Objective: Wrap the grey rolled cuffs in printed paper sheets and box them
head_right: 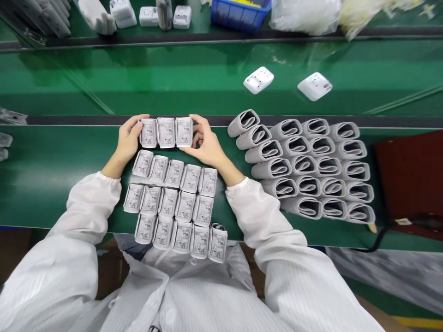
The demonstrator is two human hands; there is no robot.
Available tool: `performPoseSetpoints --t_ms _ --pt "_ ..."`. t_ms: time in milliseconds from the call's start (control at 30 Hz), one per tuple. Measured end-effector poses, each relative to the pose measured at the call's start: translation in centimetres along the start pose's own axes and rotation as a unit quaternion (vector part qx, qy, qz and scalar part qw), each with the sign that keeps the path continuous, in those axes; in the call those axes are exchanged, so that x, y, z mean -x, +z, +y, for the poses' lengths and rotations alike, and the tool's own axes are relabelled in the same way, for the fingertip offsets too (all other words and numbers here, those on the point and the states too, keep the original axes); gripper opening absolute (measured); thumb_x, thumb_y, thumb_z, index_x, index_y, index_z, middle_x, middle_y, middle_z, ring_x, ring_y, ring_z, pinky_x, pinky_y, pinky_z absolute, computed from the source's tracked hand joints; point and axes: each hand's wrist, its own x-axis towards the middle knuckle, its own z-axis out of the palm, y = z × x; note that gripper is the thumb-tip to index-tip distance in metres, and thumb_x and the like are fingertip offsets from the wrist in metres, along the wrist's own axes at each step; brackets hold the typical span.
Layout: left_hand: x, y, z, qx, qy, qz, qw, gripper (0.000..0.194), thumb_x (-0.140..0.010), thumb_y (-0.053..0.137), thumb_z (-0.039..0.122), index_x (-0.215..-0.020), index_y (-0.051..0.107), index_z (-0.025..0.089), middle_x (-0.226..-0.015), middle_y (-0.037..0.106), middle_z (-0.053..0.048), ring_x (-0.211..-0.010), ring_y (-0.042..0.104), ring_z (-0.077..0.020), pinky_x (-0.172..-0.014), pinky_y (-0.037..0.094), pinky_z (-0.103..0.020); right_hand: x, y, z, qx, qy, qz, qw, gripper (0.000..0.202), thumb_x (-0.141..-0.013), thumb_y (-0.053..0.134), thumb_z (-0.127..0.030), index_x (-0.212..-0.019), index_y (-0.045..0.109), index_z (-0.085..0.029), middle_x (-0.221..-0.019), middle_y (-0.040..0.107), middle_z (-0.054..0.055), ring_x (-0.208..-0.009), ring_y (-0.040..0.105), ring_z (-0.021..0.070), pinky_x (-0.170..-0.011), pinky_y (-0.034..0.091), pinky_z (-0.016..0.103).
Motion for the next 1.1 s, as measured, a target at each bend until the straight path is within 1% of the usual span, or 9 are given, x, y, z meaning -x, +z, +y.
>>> performPoseSetpoints --t_ms 100,233,400,533,700,900,1000,1100 --pt "0.03 -0.02 0.04 -0.004 0.003 0.006 1.000 0.074 -0.100 0.063 0.091 -0.118 0.086 0.024 -0.109 0.084 -0.009 -0.107 0.080 -0.0275 -0.096 0.068 -0.042 -0.02 0.00 -0.03 -0.001 -0.006 0.003 1.000 0.114 -0.080 0.095 -0.084 -0.168 0.039 -0.038 -0.131 0.072 0.008 -0.081 0.074 0.0234 -0.064 0.065 0.042" --pt "0.11 -0.04 -0.01 -0.007 0.006 0.008 1.000 0.072 -0.100 0.064 0.090 -0.117 0.086 0.024 -0.101 0.080 -0.007 -0.099 0.078 -0.0253 -0.088 0.067 -0.039 -0.03 0.05 0.02 0.002 -0.012 0.004 1.000 0.115 -0.080 0.095 -0.084 -0.169 0.039 -0.039 -0.133 0.070 0.009 -0.083 0.074 0.0233 -0.067 0.066 0.043" --pt "0.17 0.01 0.06 0.000 -0.010 0.008 1.000 0.072 -0.098 0.065 0.092 -0.116 0.086 0.025 -0.096 0.077 -0.006 -0.091 0.076 -0.0232 -0.081 0.065 -0.037 -0.09 0.06 -0.11 -0.003 -0.015 0.002 1.000 0.114 -0.078 0.097 -0.082 -0.167 0.040 -0.038 -0.133 0.068 0.009 -0.077 0.072 0.0209 -0.064 0.066 0.043" --pt "0.17 0.06 0.19 -0.004 -0.017 0.009 1.000 0.075 -0.097 0.065 0.093 -0.117 0.086 0.024 -0.098 0.078 -0.007 -0.092 0.075 -0.0233 -0.080 0.064 -0.036 -0.10 -0.02 -0.23 -0.003 -0.016 0.000 1.000 0.113 -0.079 0.096 -0.083 -0.167 0.041 -0.038 -0.133 0.068 0.009 -0.075 0.071 0.0201 -0.062 0.066 0.043" --pt "0.22 0.06 0.26 -0.005 -0.025 0.009 1.000 0.075 -0.097 0.065 0.093 -0.116 0.086 0.024 -0.100 0.079 -0.008 -0.095 0.076 -0.0240 -0.082 0.064 -0.037 -0.06 -0.13 -0.15 -0.002 -0.015 -0.008 1.000 0.114 -0.079 0.096 -0.083 -0.168 0.040 -0.039 -0.135 0.067 0.010 -0.080 0.074 0.0232 -0.068 0.070 0.046" --pt "0.23 0.07 0.43 -0.011 -0.035 0.012 0.999 0.079 -0.094 0.064 0.097 -0.115 0.087 0.024 -0.101 0.080 -0.008 -0.094 0.075 -0.0237 -0.083 0.064 -0.037 0.03 -0.17 -0.09 0.004 -0.010 -0.015 1.000 0.115 -0.080 0.094 -0.086 -0.170 0.038 -0.039 -0.138 0.066 0.011 -0.086 0.076 0.0255 -0.075 0.072 0.050" --pt "0.20 0.01 0.44 -0.012 -0.033 0.008 0.999 0.079 -0.095 0.064 0.096 -0.116 0.087 0.024 -0.100 0.080 -0.007 -0.093 0.075 -0.0231 -0.083 0.064 -0.036 0.04 -0.17 -0.16 0.006 -0.005 -0.016 1.000 0.116 -0.080 0.094 -0.086 -0.170 0.037 -0.038 -0.139 0.066 0.011 -0.088 0.077 0.0263 -0.077 0.072 0.050" --pt "0.13 -0.09 0.30 -0.010 -0.022 0.000 1.000 0.076 -0.097 0.064 0.094 -0.116 0.086 0.024 -0.098 0.080 -0.007 -0.091 0.076 -0.0231 -0.083 0.065 -0.036 -0.01 -0.16 -0.40 0.008 0.003 -0.013 1.000 0.116 -0.079 0.094 -0.087 -0.169 0.039 -0.038 -0.137 0.067 0.010 -0.087 0.077 0.0263 -0.074 0.070 0.049"
